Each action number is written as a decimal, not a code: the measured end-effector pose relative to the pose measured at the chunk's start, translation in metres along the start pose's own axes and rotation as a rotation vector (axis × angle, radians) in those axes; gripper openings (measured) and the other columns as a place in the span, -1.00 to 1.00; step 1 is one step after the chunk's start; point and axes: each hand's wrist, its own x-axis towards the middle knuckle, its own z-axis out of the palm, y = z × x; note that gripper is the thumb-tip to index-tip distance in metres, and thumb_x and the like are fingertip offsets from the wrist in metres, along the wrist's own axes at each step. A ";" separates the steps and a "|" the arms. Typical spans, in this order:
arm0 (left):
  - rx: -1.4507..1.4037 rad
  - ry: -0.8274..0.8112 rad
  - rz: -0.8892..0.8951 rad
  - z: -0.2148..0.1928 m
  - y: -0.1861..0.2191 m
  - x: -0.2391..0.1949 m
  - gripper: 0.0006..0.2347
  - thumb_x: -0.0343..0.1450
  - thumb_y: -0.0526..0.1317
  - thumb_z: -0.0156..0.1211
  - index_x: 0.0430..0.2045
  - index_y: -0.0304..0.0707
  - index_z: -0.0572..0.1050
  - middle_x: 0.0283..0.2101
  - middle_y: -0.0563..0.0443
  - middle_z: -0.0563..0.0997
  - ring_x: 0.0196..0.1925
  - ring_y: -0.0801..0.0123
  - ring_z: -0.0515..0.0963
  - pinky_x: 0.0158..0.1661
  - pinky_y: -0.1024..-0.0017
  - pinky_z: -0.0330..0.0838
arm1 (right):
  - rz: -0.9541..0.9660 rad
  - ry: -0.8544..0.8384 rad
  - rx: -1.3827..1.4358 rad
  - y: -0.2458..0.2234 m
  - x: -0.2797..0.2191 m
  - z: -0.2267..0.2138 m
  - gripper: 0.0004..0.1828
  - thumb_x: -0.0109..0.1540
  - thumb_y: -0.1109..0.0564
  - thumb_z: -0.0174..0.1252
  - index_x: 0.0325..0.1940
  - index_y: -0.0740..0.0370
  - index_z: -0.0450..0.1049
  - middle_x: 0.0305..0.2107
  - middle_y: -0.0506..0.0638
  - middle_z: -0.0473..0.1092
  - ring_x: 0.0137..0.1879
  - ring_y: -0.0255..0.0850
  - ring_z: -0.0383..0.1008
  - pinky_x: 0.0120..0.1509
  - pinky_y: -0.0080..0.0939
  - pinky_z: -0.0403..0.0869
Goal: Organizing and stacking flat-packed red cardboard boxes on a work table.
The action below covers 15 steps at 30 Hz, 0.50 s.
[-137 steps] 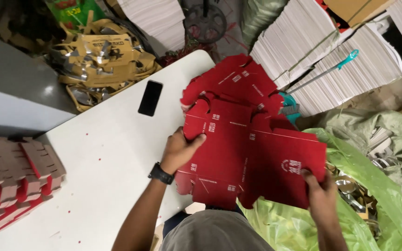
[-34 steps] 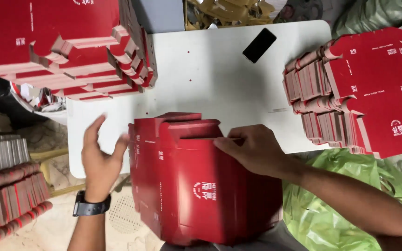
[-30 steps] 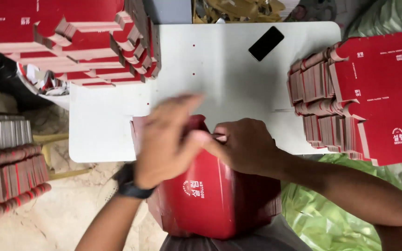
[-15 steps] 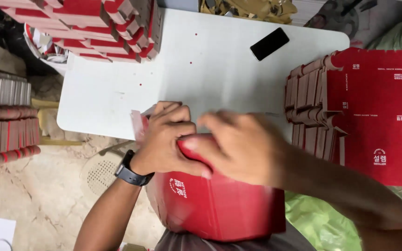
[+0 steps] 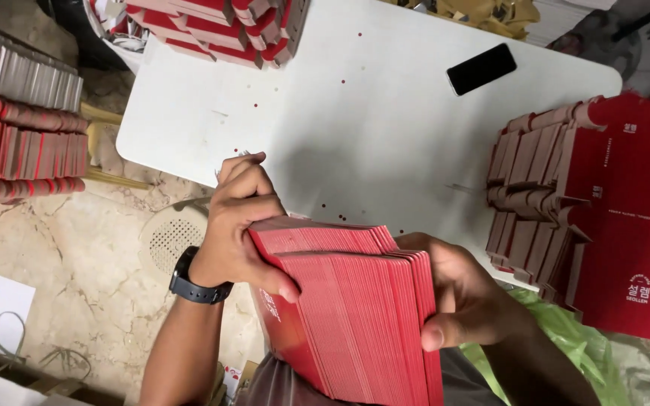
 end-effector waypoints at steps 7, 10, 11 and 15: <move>-0.017 0.033 0.004 -0.008 -0.005 -0.009 -0.32 -0.07 0.50 0.04 -0.69 -0.26 0.40 -0.47 0.09 0.19 -0.40 0.31 0.20 0.12 0.06 0.20 | -0.040 -0.031 0.012 0.012 0.006 0.000 -0.30 0.28 -0.01 0.50 0.31 0.33 0.30 0.14 0.16 0.43 0.14 -0.07 0.51 0.13 -0.04 0.49; -0.006 0.048 0.017 -0.013 -0.005 -0.009 -0.30 -0.05 0.51 -0.02 -0.72 -0.28 0.41 -0.50 0.09 0.18 -0.42 0.32 0.20 0.11 0.06 0.22 | -0.048 -0.053 0.061 0.015 0.008 0.004 -0.32 0.29 0.08 0.48 0.34 0.30 0.27 0.14 0.20 0.43 0.16 0.00 0.52 0.14 0.03 0.54; -0.010 0.044 0.018 -0.014 -0.005 -0.009 -0.30 -0.05 0.51 -0.02 -0.72 -0.28 0.41 -0.50 0.09 0.18 -0.42 0.32 0.20 0.11 0.06 0.22 | -0.050 -0.048 0.062 0.015 0.008 0.005 -0.32 0.29 0.08 0.48 0.34 0.30 0.27 0.14 0.20 0.43 0.16 0.00 0.52 0.14 0.03 0.54; 0.004 0.042 0.041 -0.020 -0.006 -0.010 -0.30 -0.04 0.52 -0.05 -0.72 -0.29 0.40 -0.50 0.08 0.18 -0.44 0.31 0.20 0.13 0.02 0.24 | -0.051 -0.042 0.042 0.019 0.011 0.009 -0.30 0.26 0.08 0.48 0.34 0.30 0.26 0.12 0.18 0.43 0.14 -0.02 0.51 0.11 0.00 0.54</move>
